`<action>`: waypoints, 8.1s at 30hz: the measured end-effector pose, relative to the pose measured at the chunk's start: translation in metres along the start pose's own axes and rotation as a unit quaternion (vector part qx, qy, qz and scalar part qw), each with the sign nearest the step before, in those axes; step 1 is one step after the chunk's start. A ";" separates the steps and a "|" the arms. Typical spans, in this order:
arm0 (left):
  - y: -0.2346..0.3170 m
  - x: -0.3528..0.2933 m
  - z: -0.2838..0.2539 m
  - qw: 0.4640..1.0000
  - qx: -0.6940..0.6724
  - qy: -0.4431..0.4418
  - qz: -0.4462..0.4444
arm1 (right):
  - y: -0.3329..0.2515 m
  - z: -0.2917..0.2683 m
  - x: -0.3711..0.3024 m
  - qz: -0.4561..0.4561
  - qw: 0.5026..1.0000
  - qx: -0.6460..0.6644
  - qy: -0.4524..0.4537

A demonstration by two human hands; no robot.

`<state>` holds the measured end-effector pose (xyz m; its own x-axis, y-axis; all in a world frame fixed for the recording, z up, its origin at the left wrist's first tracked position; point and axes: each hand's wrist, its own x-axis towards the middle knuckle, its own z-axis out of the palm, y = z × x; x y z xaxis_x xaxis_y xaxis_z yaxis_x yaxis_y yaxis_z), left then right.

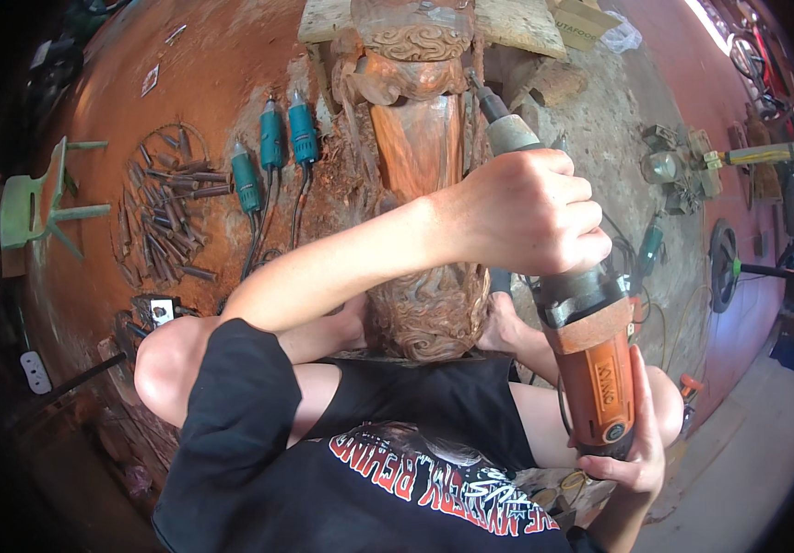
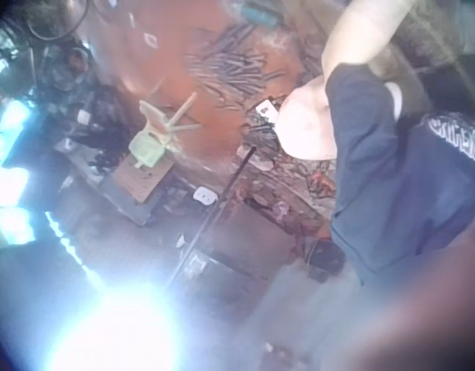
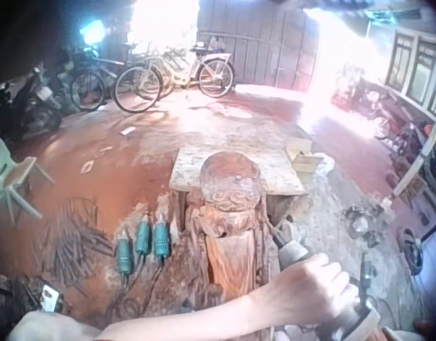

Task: The person is carving a wooden sculpture using a rotary tool. They are seated on the floor, holding the tool with both hands and carefully shaping the wood. The person switches to a different rotary tool towards the end of the clip.

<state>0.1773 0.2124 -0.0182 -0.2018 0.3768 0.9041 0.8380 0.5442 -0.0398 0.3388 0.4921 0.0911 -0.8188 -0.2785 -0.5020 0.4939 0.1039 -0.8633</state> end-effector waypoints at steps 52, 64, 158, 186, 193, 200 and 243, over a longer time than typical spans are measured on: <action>-0.032 -0.083 -0.052 0.985 -0.091 -0.146 -0.024 | 0.055 0.087 0.035 -0.030 0.984 -0.170 -0.038; -0.032 -0.084 -0.049 0.986 -0.088 -0.141 -0.020 | 0.057 0.083 0.036 -0.042 0.982 -0.178 -0.053; -0.072 -0.053 -0.033 0.983 -0.042 0.052 -0.168 | -0.142 0.144 0.065 0.091 0.953 -0.214 0.194; -0.069 -0.046 -0.032 0.979 -0.038 0.060 -0.191 | -0.163 0.128 0.066 0.110 0.953 -0.241 0.144; -0.071 -0.045 -0.032 0.980 -0.043 0.048 -0.186 | -0.155 0.124 0.063 0.077 0.961 -0.213 0.157; -0.054 -0.047 -0.048 0.992 -0.024 0.009 -0.122 | -0.100 0.122 0.040 0.060 0.975 -0.113 0.180; -0.055 -0.070 -0.070 0.982 -0.104 -0.155 -0.036 | 0.020 0.103 0.038 -0.027 0.990 -0.131 -0.045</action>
<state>0.1812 0.1033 -0.0496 -0.3829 0.5707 0.7264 0.8943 0.4260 0.1368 0.3478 0.3853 0.0601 -0.8071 -0.3725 -0.4580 0.3478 0.3268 -0.8788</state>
